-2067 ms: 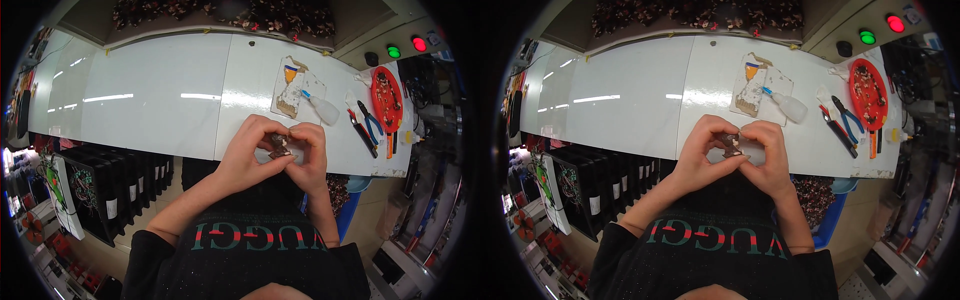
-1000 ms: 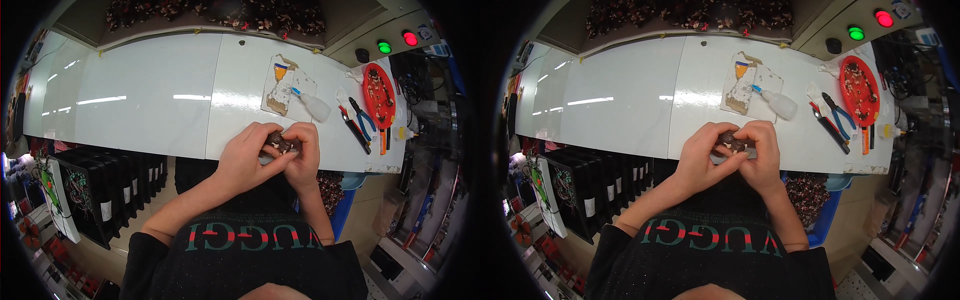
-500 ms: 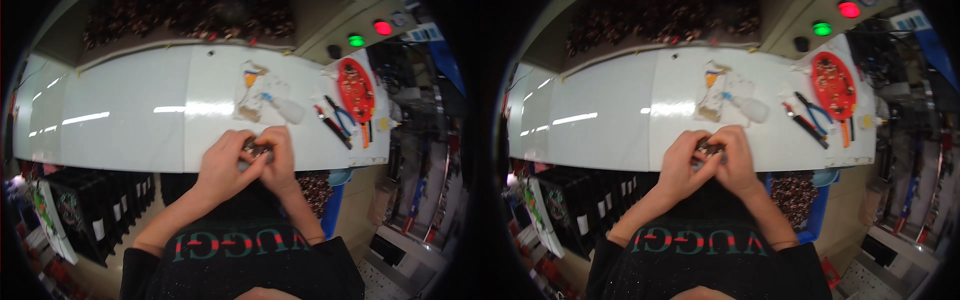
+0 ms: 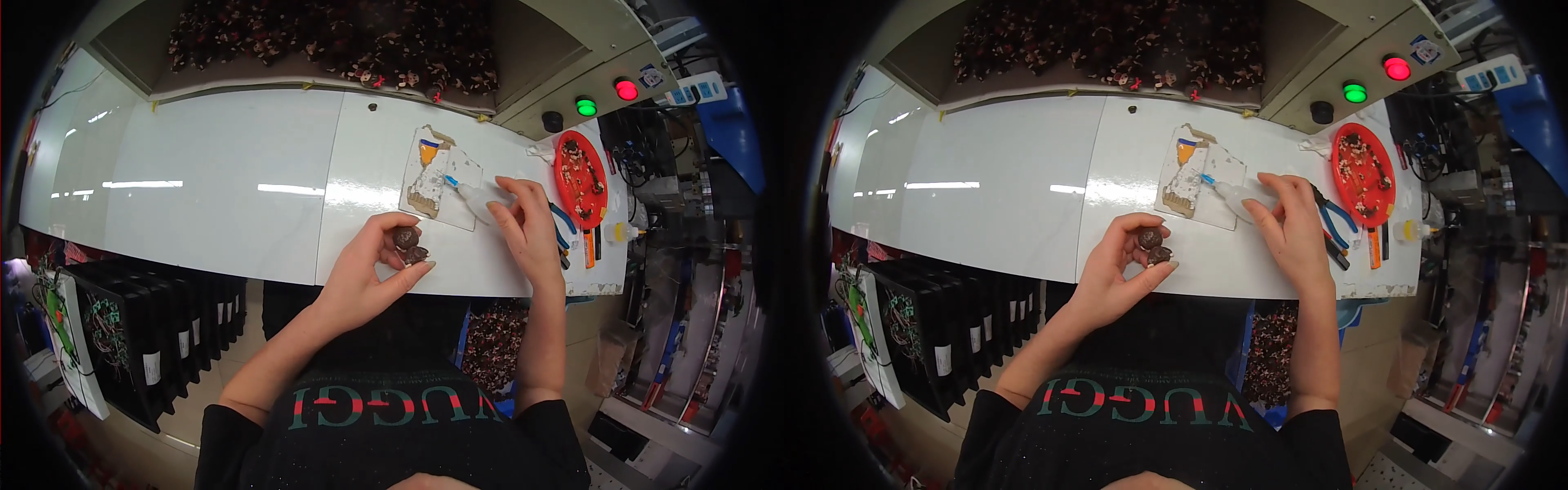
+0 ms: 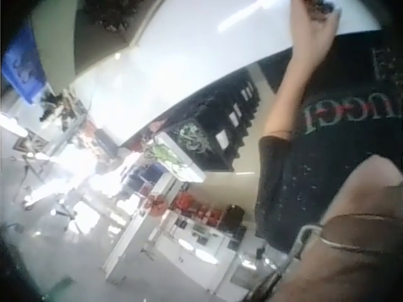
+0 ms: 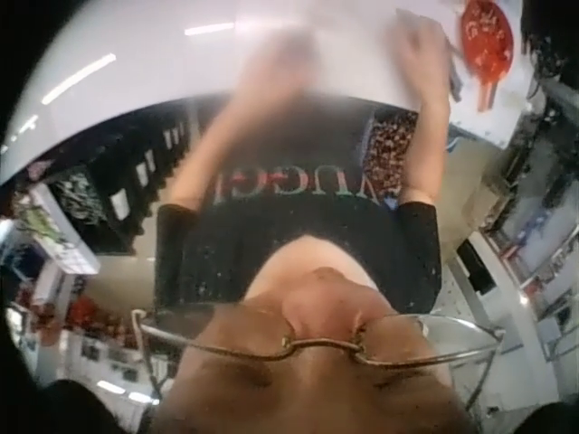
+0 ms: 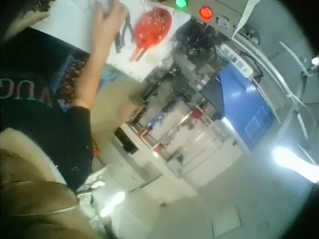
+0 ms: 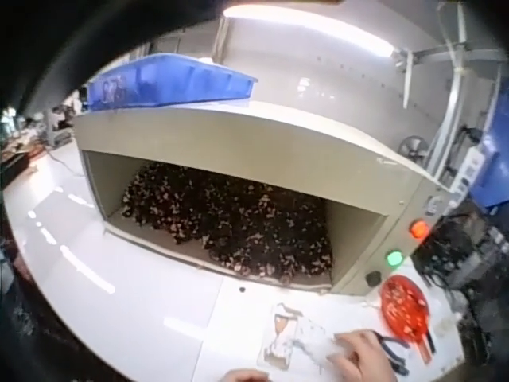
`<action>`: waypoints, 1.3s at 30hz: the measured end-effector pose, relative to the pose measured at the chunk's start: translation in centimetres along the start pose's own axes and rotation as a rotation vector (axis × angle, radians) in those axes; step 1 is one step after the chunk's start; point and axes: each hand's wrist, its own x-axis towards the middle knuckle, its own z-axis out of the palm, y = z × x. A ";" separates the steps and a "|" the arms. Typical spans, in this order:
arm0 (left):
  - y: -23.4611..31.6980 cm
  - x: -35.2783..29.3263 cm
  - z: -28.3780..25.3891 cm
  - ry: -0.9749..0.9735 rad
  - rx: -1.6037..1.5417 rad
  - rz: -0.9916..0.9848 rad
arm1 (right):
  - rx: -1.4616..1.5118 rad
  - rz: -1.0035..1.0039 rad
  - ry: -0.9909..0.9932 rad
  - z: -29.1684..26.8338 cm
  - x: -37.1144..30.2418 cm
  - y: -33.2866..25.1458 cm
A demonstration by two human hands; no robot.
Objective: The person takes figurine parts from an oven compartment, applies adhesive using a squeeze bottle, and attaches small accessory pieces onto the figurines by hand.
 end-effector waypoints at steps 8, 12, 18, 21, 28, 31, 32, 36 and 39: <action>0.4 0.0 -1.0 -0.152 0.036 -0.067 | -0.044 -0.063 -0.149 1.5 -0.9 0.5; 0.5 0.4 -1.0 -0.183 0.059 -0.076 | 0.076 -0.169 -0.102 0.4 -2.6 1.6; 0.0 0.6 -1.2 -0.222 0.084 0.000 | 0.222 -0.260 -0.240 -1.1 -3.8 0.0; 0.0 0.6 -1.2 -0.241 0.091 -0.001 | 0.160 -0.279 -0.226 -0.8 -3.8 0.0; 0.2 0.4 -1.4 -0.245 0.061 -0.057 | 0.138 -0.277 -0.270 -0.1 -4.0 0.3; 0.2 0.4 -1.4 -0.248 0.058 -0.062 | 0.128 -0.291 -0.274 0.0 -4.0 0.2; 0.2 0.4 -1.4 -0.248 0.054 -0.061 | 0.120 -0.284 -0.276 0.0 -4.0 0.1; -0.1 0.2 -1.5 -0.245 0.048 -0.055 | 0.098 -0.280 -0.272 0.2 -4.0 0.2; -0.4 0.2 -1.6 -0.240 0.072 0.007 | 0.057 -0.293 -0.248 0.2 -4.1 -0.3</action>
